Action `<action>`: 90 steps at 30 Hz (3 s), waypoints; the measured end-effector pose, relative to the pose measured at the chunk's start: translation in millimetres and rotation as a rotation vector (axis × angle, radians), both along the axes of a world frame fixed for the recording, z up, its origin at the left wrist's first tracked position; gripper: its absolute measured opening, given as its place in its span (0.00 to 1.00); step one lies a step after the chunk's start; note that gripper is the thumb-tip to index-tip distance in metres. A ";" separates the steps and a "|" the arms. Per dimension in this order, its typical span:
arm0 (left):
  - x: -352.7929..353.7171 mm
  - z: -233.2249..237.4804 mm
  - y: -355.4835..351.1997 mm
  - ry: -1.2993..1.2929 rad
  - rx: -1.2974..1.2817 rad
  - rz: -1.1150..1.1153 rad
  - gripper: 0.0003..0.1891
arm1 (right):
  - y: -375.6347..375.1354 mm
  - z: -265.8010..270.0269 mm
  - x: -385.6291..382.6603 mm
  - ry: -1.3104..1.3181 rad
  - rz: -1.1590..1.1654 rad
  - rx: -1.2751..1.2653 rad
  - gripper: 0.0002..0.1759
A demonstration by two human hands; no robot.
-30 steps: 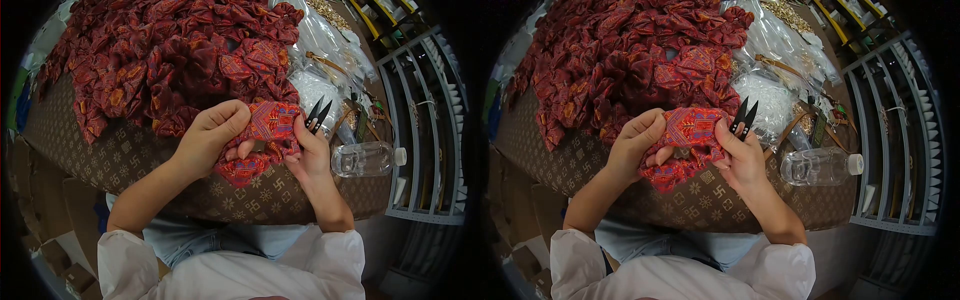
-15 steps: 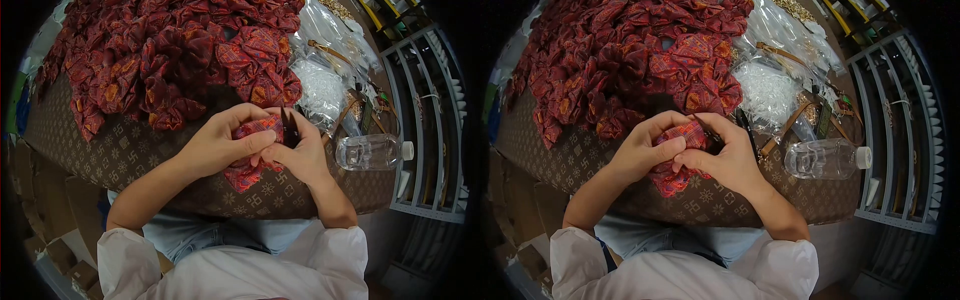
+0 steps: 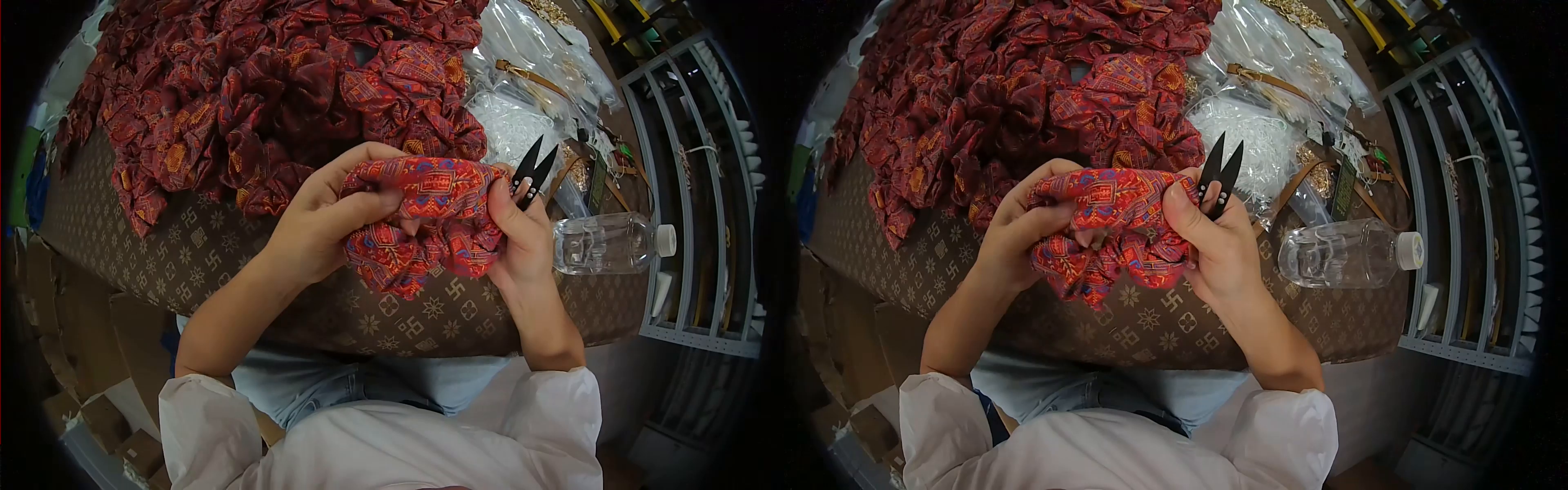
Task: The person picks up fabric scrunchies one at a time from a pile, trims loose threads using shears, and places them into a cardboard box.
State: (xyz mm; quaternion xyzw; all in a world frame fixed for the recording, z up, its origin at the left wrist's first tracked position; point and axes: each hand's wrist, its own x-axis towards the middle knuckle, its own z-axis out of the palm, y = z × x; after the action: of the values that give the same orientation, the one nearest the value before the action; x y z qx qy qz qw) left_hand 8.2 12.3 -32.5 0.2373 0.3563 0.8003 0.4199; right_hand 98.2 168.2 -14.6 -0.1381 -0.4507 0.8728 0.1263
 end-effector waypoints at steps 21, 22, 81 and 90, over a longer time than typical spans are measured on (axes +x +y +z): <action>4.2 5.7 4.5 0.114 -0.230 0.065 0.10 | 11.9 -7.3 0.4 -0.004 -0.195 0.780 0.20; 6.6 7.1 5.0 0.145 -0.274 0.067 0.12 | 8.4 -7.8 0.7 0.024 -0.104 0.809 0.21; 7.5 8.1 4.2 0.309 -0.230 0.195 0.20 | 24.8 6.9 7.6 0.160 -0.274 0.713 0.22; 16.5 1.5 12.9 0.183 -0.222 0.188 0.21 | 8.8 -8.0 4.1 0.027 0.055 0.991 0.11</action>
State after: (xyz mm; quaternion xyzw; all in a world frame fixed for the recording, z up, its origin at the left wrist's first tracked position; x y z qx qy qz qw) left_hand 24.7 25.2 -31.0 0.2269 0.4996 0.7670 0.3326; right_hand 102.3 177.0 -22.6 -0.0382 -0.8132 0.5583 0.1597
